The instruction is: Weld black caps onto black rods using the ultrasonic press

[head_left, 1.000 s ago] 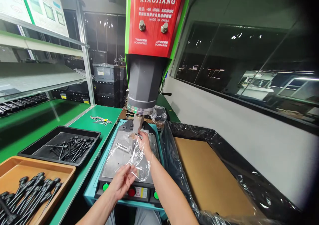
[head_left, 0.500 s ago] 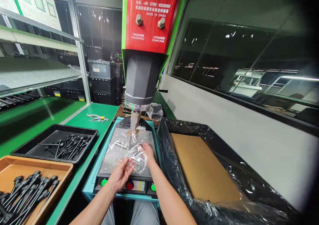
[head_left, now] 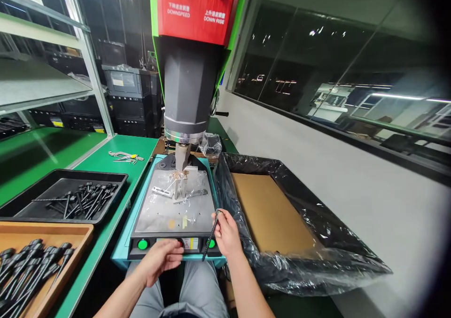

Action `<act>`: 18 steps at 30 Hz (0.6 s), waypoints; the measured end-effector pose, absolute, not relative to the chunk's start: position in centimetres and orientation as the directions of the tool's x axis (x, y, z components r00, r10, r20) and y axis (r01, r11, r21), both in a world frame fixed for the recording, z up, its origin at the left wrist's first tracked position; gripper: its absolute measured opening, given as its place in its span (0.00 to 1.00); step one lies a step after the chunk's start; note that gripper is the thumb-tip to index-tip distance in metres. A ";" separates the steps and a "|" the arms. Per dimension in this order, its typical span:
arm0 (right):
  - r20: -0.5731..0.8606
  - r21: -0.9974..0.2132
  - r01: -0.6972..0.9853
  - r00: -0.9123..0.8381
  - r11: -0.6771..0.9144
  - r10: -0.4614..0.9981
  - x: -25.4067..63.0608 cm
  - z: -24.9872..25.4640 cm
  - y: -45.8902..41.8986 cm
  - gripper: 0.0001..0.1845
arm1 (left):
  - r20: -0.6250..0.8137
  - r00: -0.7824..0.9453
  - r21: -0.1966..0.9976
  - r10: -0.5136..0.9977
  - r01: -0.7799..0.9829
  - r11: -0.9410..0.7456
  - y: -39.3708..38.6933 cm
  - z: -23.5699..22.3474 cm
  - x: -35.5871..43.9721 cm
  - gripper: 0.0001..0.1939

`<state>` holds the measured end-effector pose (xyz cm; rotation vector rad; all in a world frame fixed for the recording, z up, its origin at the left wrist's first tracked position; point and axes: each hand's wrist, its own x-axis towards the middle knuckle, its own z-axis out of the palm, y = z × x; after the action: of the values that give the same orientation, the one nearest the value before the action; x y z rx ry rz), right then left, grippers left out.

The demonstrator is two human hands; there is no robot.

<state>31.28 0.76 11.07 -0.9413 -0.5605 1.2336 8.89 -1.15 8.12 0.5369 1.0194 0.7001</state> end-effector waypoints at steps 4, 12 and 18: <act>-0.040 -0.830 -0.557 0.116 0.032 0.992 28.6 12.1 0.3 0.23 | -0.322 0.430 0.874 0.843 -0.207 0.440 -3.0 10.7 10.2 0.21; 0.235 -0.930 -0.286 0.022 0.231 0.972 24.4 13.0 -0.6 0.17 | -0.022 0.343 1.000 0.939 0.000 0.024 -3.3 11.3 9.0 0.08; 0.319 -0.940 -0.129 -0.008 0.315 0.948 20.8 13.1 -1.1 0.15 | 0.015 0.245 0.971 0.969 0.227 -0.072 -3.8 11.1 6.9 0.10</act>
<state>20.83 -1.12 13.11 -0.8661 -1.2729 1.0461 6.86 -3.78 11.10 1.5189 1.1689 0.9351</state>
